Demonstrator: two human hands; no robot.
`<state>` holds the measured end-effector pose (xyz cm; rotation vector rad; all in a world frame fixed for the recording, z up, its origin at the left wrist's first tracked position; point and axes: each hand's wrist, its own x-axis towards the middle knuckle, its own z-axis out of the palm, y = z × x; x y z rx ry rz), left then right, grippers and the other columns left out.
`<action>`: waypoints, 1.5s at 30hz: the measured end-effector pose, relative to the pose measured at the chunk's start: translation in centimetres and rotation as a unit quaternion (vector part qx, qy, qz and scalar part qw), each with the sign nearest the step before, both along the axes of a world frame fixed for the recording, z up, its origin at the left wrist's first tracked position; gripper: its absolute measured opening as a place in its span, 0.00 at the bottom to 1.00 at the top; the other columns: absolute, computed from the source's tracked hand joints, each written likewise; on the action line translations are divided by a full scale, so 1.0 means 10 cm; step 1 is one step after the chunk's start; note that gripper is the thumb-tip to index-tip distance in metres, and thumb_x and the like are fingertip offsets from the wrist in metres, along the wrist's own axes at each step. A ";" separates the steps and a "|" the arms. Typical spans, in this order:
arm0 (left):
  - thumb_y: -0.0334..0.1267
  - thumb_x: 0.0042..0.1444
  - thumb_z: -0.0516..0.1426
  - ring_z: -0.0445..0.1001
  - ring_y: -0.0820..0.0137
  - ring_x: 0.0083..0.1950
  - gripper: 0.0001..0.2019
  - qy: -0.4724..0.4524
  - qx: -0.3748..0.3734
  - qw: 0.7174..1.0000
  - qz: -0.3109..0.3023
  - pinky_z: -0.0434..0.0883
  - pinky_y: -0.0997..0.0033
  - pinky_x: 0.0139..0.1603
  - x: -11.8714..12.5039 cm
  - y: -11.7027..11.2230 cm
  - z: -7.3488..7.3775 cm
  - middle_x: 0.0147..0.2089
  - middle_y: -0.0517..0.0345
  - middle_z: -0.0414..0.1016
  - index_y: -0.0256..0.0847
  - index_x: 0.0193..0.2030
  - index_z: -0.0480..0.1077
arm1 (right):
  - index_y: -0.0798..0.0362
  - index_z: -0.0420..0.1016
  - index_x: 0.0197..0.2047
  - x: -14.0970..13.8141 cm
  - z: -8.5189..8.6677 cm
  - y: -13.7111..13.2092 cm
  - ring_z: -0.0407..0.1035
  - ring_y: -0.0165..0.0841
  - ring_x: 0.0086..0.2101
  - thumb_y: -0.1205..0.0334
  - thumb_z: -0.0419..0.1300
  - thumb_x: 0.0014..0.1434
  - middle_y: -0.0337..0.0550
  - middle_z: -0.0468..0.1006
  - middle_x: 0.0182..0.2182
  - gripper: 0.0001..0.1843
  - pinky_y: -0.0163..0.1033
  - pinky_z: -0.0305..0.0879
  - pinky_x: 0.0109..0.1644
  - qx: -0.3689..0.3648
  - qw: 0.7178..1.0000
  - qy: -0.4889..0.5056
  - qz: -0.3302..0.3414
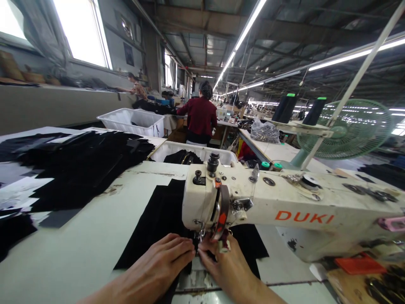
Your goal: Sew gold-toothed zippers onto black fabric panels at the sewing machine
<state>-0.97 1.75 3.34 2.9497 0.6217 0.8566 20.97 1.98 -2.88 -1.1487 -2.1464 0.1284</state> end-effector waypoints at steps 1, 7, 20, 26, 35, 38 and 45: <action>0.31 0.72 0.42 0.77 0.64 0.50 0.21 -0.001 -0.004 1.000 0.001 0.73 0.67 0.52 0.00 0.00 0.00 0.52 0.53 0.77 0.48 0.67 0.60 | 0.48 0.76 0.35 0.00 0.01 0.00 0.75 0.36 0.36 0.73 0.61 0.56 0.39 0.80 0.34 0.09 0.39 0.68 0.43 0.003 1.000 -0.002 0.004; 0.29 0.70 0.48 0.76 0.63 0.51 0.17 0.011 -0.041 0.999 0.019 0.73 0.65 0.55 0.01 0.11 -0.25 0.53 0.51 0.76 0.45 0.61 0.67 | 0.50 0.77 0.41 0.05 0.03 0.01 0.75 0.39 0.37 0.71 0.58 0.61 0.43 0.81 0.37 0.09 0.44 0.70 0.46 0.040 0.998 -0.040 0.006; 0.29 0.70 0.49 0.73 0.64 0.58 0.18 -0.004 -0.071 0.997 0.031 0.72 0.64 0.60 0.01 0.30 -0.59 0.56 0.51 0.74 0.46 0.62 0.68 | 0.46 0.78 0.46 0.17 0.05 0.07 0.74 0.40 0.43 0.69 0.59 0.65 0.41 0.81 0.44 0.11 0.45 0.67 0.50 0.012 0.996 -0.078 0.033; 0.31 0.70 0.48 0.72 0.63 0.59 0.18 0.009 -0.069 0.997 0.024 0.71 0.62 0.61 0.01 0.30 -0.49 0.57 0.51 0.74 0.43 0.63 0.66 | 0.46 0.78 0.48 0.16 0.05 0.09 0.73 0.39 0.44 0.70 0.58 0.64 0.40 0.81 0.42 0.13 0.43 0.66 0.51 -0.015 0.997 -0.073 0.034; 0.31 0.71 0.46 0.74 0.63 0.58 0.16 0.021 -0.060 0.997 0.037 0.72 0.64 0.60 0.00 0.28 -0.45 0.56 0.50 0.76 0.37 0.56 0.72 | 0.51 0.75 0.29 0.36 0.13 0.13 0.73 0.38 0.29 0.71 0.55 0.59 0.43 0.78 0.26 0.11 0.39 0.65 0.33 -0.043 0.994 -0.073 -0.065; 0.30 0.69 0.49 0.74 0.63 0.58 0.14 0.026 -0.072 0.996 0.042 0.72 0.65 0.61 -0.01 0.26 -0.43 0.57 0.51 0.76 0.38 0.56 0.72 | 0.51 0.74 0.28 0.37 0.14 0.13 0.72 0.38 0.28 0.71 0.53 0.59 0.42 0.77 0.25 0.12 0.38 0.64 0.32 -0.046 0.993 -0.082 -0.067; 0.29 0.67 0.54 0.70 0.62 0.63 0.17 0.051 -0.134 0.989 0.045 0.64 0.58 0.68 0.00 0.19 -0.29 0.60 0.51 0.74 0.39 0.61 0.70 | 0.50 0.73 0.30 0.36 0.12 0.14 0.74 0.37 0.31 0.68 0.53 0.63 0.42 0.78 0.28 0.12 0.38 0.69 0.35 -0.043 0.993 -0.101 -0.048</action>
